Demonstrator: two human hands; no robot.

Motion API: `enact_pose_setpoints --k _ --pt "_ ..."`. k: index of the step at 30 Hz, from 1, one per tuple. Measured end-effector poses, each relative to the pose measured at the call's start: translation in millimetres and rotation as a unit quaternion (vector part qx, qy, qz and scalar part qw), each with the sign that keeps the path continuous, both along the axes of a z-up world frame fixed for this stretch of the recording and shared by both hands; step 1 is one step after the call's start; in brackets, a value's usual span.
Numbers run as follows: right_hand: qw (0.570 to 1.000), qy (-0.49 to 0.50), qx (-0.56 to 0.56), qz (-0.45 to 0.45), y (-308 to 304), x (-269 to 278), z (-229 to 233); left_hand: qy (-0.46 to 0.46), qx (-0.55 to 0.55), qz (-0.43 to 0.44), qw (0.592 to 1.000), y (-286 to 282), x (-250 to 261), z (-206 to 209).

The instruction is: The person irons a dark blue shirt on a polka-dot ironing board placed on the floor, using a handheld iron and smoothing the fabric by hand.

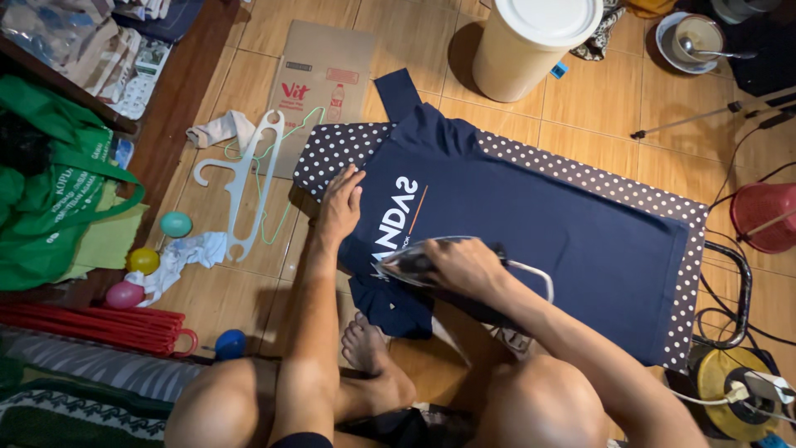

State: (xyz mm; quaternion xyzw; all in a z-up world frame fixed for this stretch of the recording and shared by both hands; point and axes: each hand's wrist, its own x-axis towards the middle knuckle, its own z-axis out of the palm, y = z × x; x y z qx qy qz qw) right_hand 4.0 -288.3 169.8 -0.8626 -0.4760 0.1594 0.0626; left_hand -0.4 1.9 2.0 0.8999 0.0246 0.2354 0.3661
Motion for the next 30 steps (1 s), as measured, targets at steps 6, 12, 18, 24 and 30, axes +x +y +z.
enact_pose_setpoints --k 6,12,18,24,30 --pt "0.994 0.001 -0.072 -0.087 -79.5 5.5 11.4 0.004 -0.010 0.002 1.000 -1.0 -2.2 5.6" --pt "0.989 -0.015 -0.071 -0.125 -93.2 -0.1 4.9 -0.018 0.001 -0.001 1.000 -3.1 -2.3 4.9" --pt "0.990 -0.048 0.037 -0.125 -31.2 -19.5 -21.5 -0.038 0.025 0.001 0.999 -6.6 -5.9 14.3" --pt "0.946 -0.073 0.064 -0.309 -50.5 -4.6 2.6 -0.014 0.098 -0.005 0.995 -17.7 -13.7 36.1" --pt "0.844 -0.105 -0.035 -0.525 -199.7 23.0 -11.0 0.008 0.111 0.036 0.993 -29.3 -12.6 34.9"
